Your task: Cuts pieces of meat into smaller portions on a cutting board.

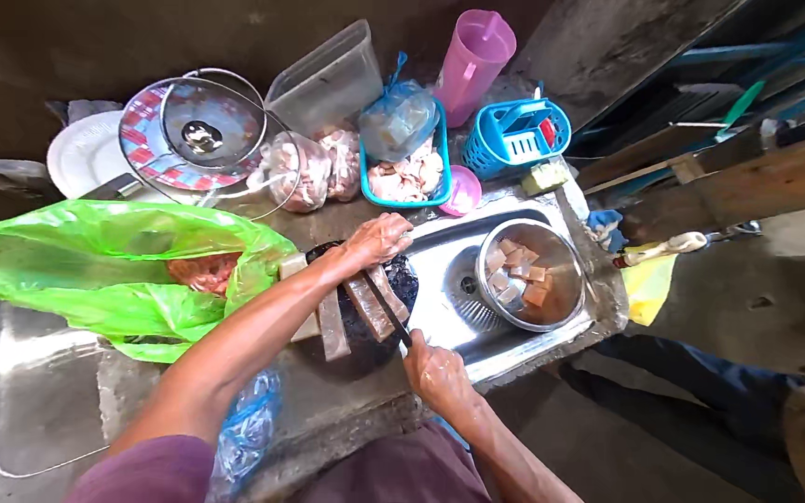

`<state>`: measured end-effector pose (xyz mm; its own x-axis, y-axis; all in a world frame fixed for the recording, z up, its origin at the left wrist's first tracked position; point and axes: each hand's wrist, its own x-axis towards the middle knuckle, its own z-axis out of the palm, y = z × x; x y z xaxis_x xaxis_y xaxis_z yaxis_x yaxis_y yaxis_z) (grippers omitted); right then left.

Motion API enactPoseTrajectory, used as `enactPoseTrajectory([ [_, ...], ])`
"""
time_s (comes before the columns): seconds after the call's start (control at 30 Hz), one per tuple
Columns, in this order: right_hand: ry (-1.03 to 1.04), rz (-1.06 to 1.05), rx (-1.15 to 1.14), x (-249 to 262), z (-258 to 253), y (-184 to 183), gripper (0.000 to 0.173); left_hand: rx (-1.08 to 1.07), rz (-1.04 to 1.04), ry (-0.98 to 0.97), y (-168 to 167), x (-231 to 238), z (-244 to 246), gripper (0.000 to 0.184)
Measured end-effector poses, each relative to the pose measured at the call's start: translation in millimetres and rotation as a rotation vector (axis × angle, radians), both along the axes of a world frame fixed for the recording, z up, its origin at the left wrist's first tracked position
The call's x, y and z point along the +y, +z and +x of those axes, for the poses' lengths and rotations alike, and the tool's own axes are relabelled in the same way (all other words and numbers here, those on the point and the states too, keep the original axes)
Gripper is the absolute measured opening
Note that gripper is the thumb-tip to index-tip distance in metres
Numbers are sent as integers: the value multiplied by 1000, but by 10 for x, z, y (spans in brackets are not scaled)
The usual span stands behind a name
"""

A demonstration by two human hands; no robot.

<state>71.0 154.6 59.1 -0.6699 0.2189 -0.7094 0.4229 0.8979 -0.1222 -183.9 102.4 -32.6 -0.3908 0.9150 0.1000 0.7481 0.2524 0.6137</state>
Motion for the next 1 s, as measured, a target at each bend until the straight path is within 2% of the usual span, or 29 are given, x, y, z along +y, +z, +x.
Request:
enactPoseTrajectory([
  [0.17, -28, 16, 30, -39, -10, -80, 41, 4, 13, -96, -83, 34, -3, 41],
  [0.27, -29, 35, -31, -64, -75, -111, 42, -1, -25, -118, -133, 17, 0, 46],
  [0.47, 32, 60, 90, -29, -46, -298, 37, -105, -150, 1, -99, -31, 24, 63],
  [0.57, 10, -15, -12, 18, -88, -271, 42, -152, -121, 37, -110, -97, 38, 65],
  [0.77, 1, -140, -71, 184, -145, -267, 43, -143, -113, 90, -121, -82, 36, 72],
  [0.9, -29, -257, -36, 332, -128, -300, 44, -157, -95, 124, 4, -73, 88, 67],
  [1.0, -30, -314, -12, 401, -134, -308, 45, 10, 74, 219, 46, -161, 129, 55],
])
